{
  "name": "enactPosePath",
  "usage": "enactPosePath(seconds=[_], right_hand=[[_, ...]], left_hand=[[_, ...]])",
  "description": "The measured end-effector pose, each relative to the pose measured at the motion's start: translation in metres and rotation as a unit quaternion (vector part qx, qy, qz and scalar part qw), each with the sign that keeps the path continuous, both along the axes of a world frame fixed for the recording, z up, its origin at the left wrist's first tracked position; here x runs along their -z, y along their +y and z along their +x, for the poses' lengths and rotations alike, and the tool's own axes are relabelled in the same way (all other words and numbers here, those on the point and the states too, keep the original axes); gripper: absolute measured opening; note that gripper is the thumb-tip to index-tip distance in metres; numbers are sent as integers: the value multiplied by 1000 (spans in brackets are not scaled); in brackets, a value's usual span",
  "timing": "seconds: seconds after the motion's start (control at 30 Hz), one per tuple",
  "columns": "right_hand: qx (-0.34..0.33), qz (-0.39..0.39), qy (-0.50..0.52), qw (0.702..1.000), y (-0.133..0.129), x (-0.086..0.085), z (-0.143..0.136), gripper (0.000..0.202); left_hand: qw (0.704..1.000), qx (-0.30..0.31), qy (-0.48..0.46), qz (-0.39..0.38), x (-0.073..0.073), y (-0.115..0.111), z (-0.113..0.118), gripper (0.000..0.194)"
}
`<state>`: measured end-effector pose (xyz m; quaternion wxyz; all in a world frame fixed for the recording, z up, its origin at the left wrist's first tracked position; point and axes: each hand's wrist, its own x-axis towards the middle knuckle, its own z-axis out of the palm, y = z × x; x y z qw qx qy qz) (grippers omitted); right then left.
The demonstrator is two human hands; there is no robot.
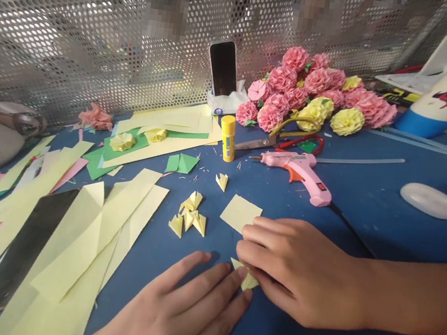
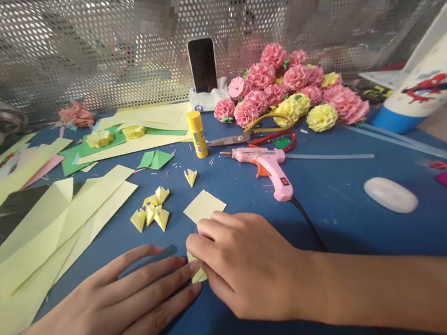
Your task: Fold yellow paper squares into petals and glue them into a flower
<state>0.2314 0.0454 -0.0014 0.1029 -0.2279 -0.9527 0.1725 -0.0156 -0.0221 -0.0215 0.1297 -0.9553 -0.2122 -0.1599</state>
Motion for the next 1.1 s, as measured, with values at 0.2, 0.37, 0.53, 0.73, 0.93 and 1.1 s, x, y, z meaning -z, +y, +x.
enactPosePath(seconds=[0.2, 0.37, 0.53, 0.73, 0.93, 1.1], right_hand=[[-2, 18, -4, 1000, 0, 2, -1, 7], [-9, 39, -8, 999, -2, 2, 0, 7], [-12, 24, -9, 1000, -1, 0, 0, 7], [4, 4, 26, 1000, 2, 1, 2, 6], [-70, 186, 74, 977, 8, -3, 11, 23], [-164, 188, 57, 967, 4, -12, 15, 43]], left_hand=[[1000, 7, 22, 17, -7, 0, 1, 42], [1000, -6, -16, -9, -3, 0, 3, 40], [997, -17, -17, -68, -7, 2, 5, 34], [996, -2, -66, -56, -2, 4, 7, 36], [997, 26, 63, -34, -21, 0, 1, 41], [995, 21, 99, -6, -27, -2, -1, 43]])
